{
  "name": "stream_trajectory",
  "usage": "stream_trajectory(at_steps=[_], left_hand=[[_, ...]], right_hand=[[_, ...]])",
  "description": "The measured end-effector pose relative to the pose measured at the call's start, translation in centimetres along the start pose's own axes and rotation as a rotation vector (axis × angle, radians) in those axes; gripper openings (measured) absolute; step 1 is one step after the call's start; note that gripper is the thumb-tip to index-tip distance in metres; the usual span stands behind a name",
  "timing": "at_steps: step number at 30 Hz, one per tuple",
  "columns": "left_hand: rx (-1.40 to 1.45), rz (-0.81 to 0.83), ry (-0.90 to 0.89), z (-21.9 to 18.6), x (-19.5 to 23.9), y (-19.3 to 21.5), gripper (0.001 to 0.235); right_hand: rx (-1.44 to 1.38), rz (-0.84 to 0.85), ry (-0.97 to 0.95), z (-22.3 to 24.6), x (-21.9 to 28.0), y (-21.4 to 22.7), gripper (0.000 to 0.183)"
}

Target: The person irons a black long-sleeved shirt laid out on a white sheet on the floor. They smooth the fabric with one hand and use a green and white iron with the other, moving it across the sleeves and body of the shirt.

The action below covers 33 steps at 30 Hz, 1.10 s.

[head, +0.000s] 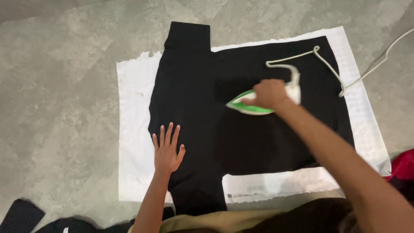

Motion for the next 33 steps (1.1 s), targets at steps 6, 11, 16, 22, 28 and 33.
stream_trajectory(at_steps=[6, 11, 16, 22, 28, 33], left_hand=[[0.009, 0.037, 0.010, -0.7, 0.3, -0.3, 0.077], [-0.012, 0.017, -0.014, -0.9, 0.0, 0.1, 0.076], [0.005, 0.035, 0.007, -0.5, 0.0, -0.2, 0.077], [0.005, 0.040, 0.015, -0.3, 0.5, -0.3, 0.077], [-0.008, 0.066, 0.028, -0.1, 0.1, -0.2, 0.076], [-0.015, 0.097, 0.070, -0.5, -0.1, 0.0, 0.076]], right_hand=[[-0.084, 0.294, -0.196, -14.4, 4.5, -7.7, 0.098], [-0.023, 0.323, -0.265, -16.0, 5.1, -10.1, 0.095], [0.013, 0.190, -0.112, -2.7, 4.0, -2.9, 0.089], [-0.083, 0.030, 0.047, 7.4, 2.5, 0.6, 0.088], [0.004, 0.129, -0.065, -1.5, 2.6, -2.5, 0.098], [-0.016, 0.248, -0.209, -8.1, 4.1, -4.8, 0.101]])
Point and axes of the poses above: each hand's wrist, its own x-axis away from the middle knuckle, its own y-axis out of the back of the hand, z = x × y, the point moved 4 cm from there along -x, towards the middle knuckle, and after that the axes turned 15 degrees about x, right-handed, at the moved point
